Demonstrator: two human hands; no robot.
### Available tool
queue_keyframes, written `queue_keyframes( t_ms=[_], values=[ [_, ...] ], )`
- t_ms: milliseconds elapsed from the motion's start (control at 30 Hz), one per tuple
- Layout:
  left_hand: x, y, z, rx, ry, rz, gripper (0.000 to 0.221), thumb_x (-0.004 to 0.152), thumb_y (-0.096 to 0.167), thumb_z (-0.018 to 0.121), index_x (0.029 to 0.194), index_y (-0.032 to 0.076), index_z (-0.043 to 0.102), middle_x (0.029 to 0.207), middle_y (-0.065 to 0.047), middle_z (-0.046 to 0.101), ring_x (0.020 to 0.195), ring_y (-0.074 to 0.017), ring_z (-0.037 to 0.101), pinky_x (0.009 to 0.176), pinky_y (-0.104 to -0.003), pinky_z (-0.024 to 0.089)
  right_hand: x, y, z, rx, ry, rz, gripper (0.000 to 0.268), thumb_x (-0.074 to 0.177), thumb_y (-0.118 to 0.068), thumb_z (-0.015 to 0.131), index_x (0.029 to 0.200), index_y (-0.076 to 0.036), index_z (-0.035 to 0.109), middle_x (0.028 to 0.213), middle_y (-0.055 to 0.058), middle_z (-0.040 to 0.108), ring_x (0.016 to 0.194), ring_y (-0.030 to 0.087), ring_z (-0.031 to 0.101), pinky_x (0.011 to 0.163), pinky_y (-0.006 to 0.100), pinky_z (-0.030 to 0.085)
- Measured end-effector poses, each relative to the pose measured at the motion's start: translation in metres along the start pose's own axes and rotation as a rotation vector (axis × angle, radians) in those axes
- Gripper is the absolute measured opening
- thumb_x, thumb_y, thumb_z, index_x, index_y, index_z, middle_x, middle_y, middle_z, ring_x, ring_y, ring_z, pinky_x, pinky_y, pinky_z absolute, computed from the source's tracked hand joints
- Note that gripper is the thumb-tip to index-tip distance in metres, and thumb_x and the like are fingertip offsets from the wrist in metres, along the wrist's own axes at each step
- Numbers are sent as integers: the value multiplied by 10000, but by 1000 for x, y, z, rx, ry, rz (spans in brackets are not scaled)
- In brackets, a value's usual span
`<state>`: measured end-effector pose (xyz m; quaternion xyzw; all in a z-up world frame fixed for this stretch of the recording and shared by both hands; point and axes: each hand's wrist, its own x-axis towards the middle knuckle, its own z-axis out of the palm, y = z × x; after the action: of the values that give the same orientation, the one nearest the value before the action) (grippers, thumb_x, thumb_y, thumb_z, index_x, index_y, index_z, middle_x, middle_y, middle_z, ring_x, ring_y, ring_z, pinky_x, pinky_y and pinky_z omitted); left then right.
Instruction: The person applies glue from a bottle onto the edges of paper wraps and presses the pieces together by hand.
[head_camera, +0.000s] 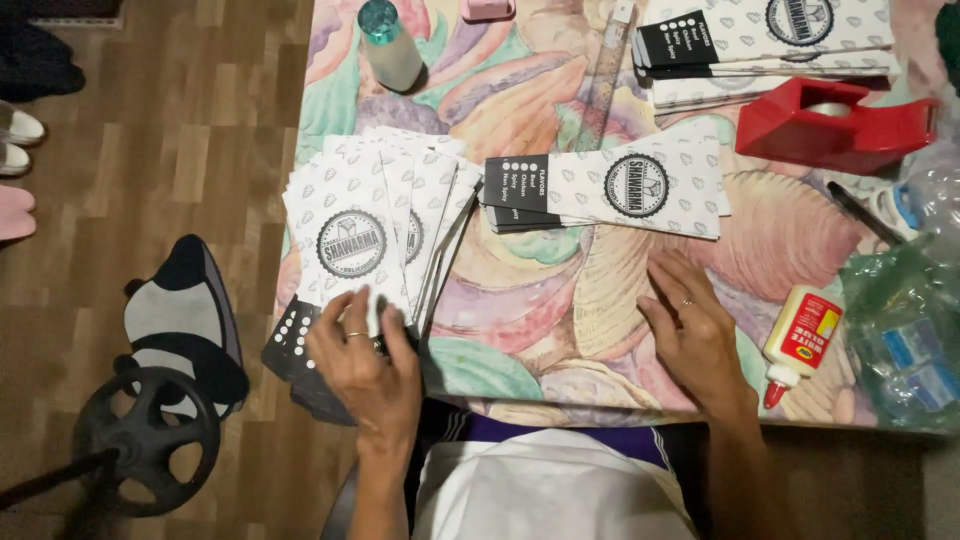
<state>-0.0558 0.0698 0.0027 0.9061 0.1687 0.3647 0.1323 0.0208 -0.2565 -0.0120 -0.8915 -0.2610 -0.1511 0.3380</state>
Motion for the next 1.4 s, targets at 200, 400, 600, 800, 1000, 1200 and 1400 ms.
queue_keyframes(
  t_ms=[200,400,600,800,1000,1200,1400],
  values=[
    [-17,53,29,-418,-111,144,150,945,60,710,1087,17,728,1080,-159,662,985,-294,637,828,-378,499,39,12,15,-82,-18,1,514,964,-158,738,1431,11,604,1495,231,543,1445,422,459,1247,512,302],
    [-16,66,34,-489,-100,286,184,944,100,712,1105,13,721,1065,-160,658,946,-331,666,813,-421,520,37,13,22,-266,-282,150,620,1027,-436,582,1585,-188,472,1634,223,391,1520,510,249,1195,716,150],
    [-34,74,48,-593,-192,318,175,949,102,714,1076,-19,712,1049,-192,666,974,-366,688,819,-424,555,-35,1,-14,-296,-230,128,547,977,-375,640,1505,-242,585,1577,155,514,1492,455,388,1205,640,274],
    [-23,111,46,-858,-507,599,116,1012,-66,524,1085,-155,537,1182,-321,546,1148,-463,553,1162,-587,448,-81,14,-64,-216,116,242,331,994,72,718,1324,53,690,1441,273,635,1413,446,532,1227,541,469],
    [-41,104,74,-581,-649,668,347,1053,131,532,1313,-93,589,1427,-318,559,1415,-477,463,1223,-566,352,-114,50,-87,-587,116,645,692,941,-314,895,1422,143,700,1174,300,680,869,363,697,705,513,565],
    [-42,101,80,-542,-573,729,294,1047,131,601,1250,-72,667,1369,-309,612,1359,-458,537,1187,-534,421,-91,37,-86,130,272,1191,632,909,-70,792,1483,9,539,1249,174,684,1086,256,667,771,462,587],
    [-18,99,83,-597,-763,707,198,914,10,746,1100,-54,728,1286,-309,662,1214,-455,653,974,-484,613,-98,31,-89,674,901,909,499,780,-7,794,1266,-60,693,1031,35,753,913,127,750,872,226,688]
  ],
)
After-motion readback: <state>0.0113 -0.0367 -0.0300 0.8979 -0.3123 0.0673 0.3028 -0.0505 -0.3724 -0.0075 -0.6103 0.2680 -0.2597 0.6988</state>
